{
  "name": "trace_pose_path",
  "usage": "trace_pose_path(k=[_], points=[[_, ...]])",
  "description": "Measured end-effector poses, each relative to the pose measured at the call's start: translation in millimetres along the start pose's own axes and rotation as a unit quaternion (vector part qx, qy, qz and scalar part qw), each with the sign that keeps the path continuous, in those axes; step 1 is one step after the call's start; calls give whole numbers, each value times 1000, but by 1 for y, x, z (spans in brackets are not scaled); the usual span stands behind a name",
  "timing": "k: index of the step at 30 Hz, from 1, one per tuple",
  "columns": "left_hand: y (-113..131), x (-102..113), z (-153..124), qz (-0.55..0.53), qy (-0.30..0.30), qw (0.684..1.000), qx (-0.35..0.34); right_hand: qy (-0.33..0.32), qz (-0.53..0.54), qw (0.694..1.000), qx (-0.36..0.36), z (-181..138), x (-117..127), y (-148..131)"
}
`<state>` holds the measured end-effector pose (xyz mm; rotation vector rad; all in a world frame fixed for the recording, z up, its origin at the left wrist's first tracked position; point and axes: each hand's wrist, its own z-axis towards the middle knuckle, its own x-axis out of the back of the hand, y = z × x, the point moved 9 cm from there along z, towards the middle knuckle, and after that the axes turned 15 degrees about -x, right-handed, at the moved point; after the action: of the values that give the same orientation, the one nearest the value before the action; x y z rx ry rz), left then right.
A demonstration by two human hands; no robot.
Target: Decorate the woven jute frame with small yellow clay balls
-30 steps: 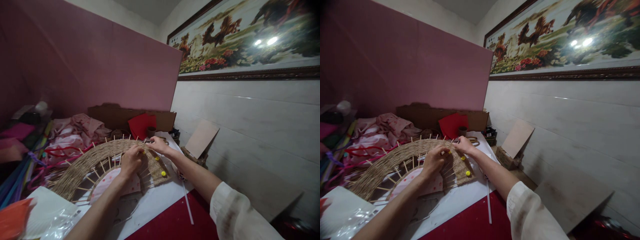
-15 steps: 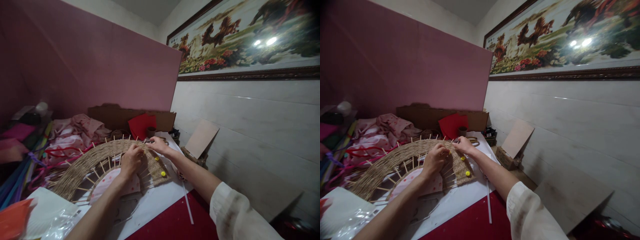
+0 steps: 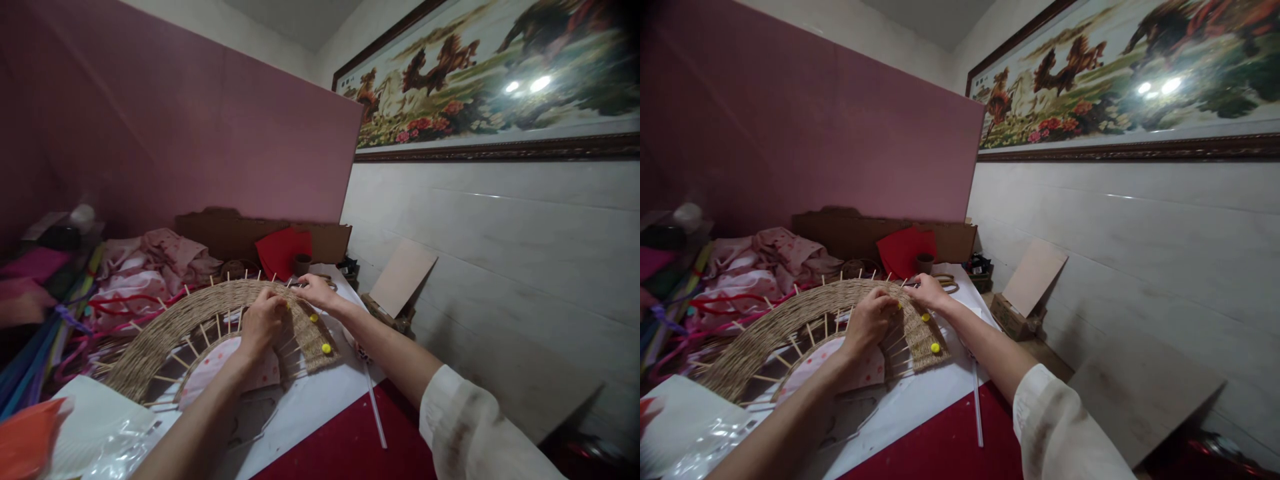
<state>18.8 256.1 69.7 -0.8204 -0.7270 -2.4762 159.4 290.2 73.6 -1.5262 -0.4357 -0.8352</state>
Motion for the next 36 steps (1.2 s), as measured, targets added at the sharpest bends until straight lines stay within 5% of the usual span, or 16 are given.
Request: trace_pose_path(k=[6, 12, 19, 36], points=[[-5, 1, 0, -64, 45, 997, -2, 20, -38, 999, 14, -2, 2, -3], [-32, 14, -6, -144, 168, 971, 94, 90, -92, 990, 54, -22, 14, -13], [-43, 17, -10, -164, 177, 957, 159, 127, -162, 934, 291, -64, 4, -46], [-47, 16, -13, -167, 186, 951, 181, 113, -150, 939, 289, -61, -4, -42]])
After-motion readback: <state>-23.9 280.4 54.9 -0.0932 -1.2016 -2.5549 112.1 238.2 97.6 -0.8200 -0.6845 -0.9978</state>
